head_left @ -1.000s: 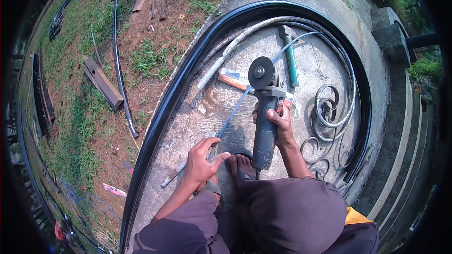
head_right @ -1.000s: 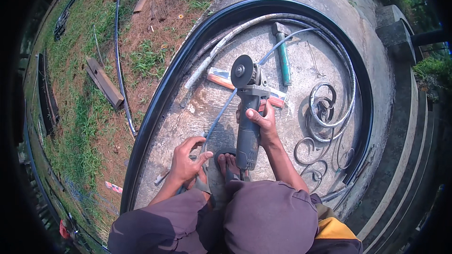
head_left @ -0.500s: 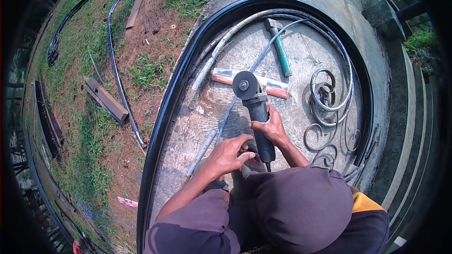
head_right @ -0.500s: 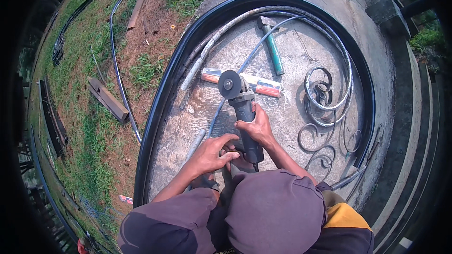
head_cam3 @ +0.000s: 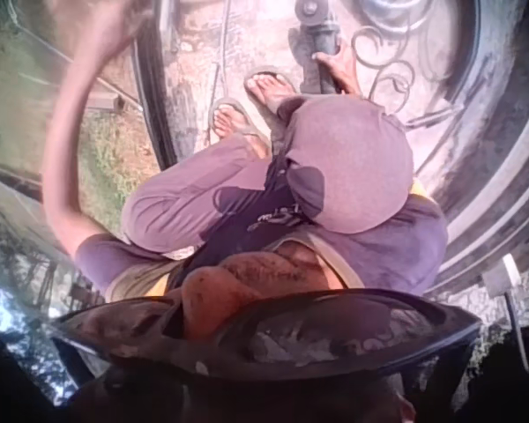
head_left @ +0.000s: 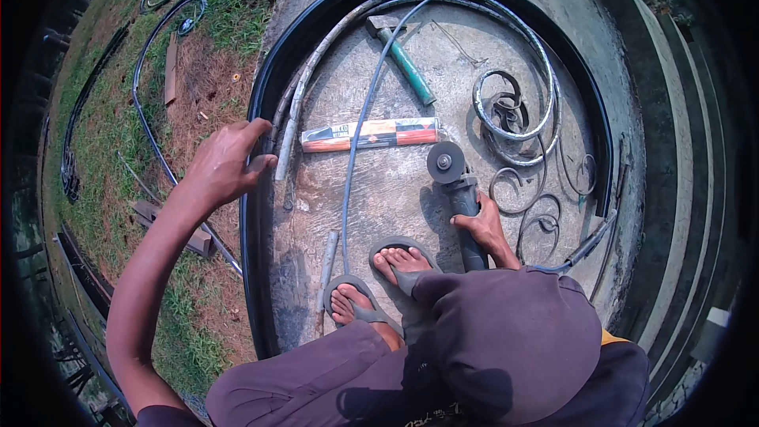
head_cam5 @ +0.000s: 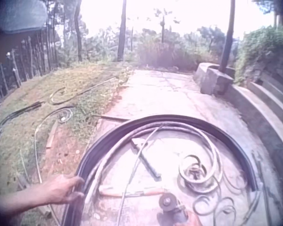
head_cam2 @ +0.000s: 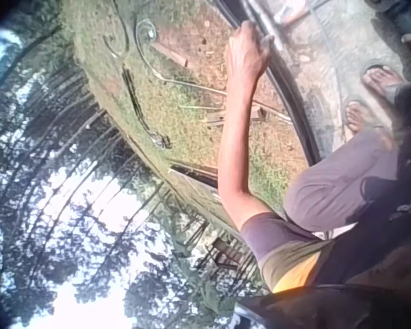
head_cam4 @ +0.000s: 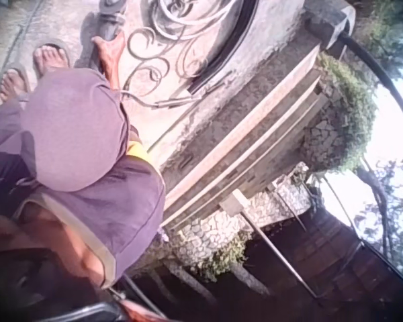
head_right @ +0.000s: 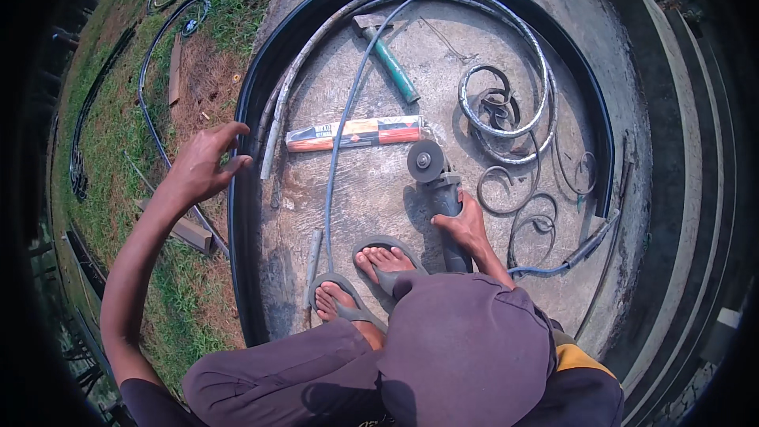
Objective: The person prepares and welds a metal frame by positioning curved and straight metal rods, checking the alignment, and using a welding tool to join the components together. They use an angle grinder to cut or smooth metal pieces and wear eye protection during the welding process.
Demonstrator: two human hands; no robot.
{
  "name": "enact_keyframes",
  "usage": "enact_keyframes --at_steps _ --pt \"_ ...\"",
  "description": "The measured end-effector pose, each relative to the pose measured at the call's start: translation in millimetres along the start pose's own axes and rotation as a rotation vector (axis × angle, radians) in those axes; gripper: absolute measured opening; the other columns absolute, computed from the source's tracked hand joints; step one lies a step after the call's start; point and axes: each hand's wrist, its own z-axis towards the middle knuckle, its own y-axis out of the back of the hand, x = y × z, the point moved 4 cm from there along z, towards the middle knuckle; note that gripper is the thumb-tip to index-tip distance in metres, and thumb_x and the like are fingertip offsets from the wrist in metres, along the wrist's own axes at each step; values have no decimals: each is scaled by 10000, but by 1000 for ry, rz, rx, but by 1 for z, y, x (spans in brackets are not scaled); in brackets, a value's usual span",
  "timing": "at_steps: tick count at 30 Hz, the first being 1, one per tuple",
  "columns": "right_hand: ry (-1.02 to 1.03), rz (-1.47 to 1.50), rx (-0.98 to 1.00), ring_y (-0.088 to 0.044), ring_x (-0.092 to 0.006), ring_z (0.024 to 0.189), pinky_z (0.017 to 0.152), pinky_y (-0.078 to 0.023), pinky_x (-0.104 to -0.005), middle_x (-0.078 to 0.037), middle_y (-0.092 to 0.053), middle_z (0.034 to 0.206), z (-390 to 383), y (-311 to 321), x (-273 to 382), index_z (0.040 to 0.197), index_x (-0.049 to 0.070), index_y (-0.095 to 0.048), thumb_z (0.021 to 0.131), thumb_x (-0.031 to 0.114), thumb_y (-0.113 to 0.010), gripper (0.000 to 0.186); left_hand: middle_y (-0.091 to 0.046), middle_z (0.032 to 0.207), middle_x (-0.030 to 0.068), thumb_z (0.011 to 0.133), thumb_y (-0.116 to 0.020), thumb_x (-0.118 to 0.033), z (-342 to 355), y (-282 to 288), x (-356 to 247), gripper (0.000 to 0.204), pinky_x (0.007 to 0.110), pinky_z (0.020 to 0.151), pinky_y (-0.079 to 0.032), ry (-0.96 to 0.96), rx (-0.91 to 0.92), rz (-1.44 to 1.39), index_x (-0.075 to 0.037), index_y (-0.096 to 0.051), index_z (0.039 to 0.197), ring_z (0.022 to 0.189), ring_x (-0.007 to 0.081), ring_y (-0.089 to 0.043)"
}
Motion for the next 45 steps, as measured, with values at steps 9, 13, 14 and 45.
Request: enact_keyframes --at_steps 9,13,14,45 --pt "-54 -51 -390 -611 -204 837 798 -495 -345 -120 -654 920 -77 73 -45 1071 -29 -599 574 208 -823 594 -630 1140 178 895 -652 -501 291 -64 -113 577 446 940 -481 -352 -384 -31 -49 -587 1248 1097 338 -607" --pt "-209 216 -589 -623 -167 750 705 -523 -324 -90 -660 900 -116 105 -65 1092 -6 -594 617 164 -784 539 -627 1123 182 875 -641 -569 296 -123 -280 639 444 949 -482 -686 -281 -54 -38 -586 1225 1098 344 -603" --pt "-261 282 -616 -622 -169 744 702 -521 -322 -88 -655 895 -122 104 -68 1077 -9 -595 617 155 -783 523 -627 1109 198 856 -660 -572 290 -137 -307 657 445 931 -495 -728 -217 -16 -21 -579 1204 1079 349 -610" --pt "-257 427 -639 -614 -164 747 697 -516 -317 -69 -647 897 -131 96 -80 1068 -3 -596 621 115 -791 502 -534 613 147 719 -655 -584 209 -29 -329 594 434 584 -410 -889 -368 -360 9 -651 745 609 278 -542"
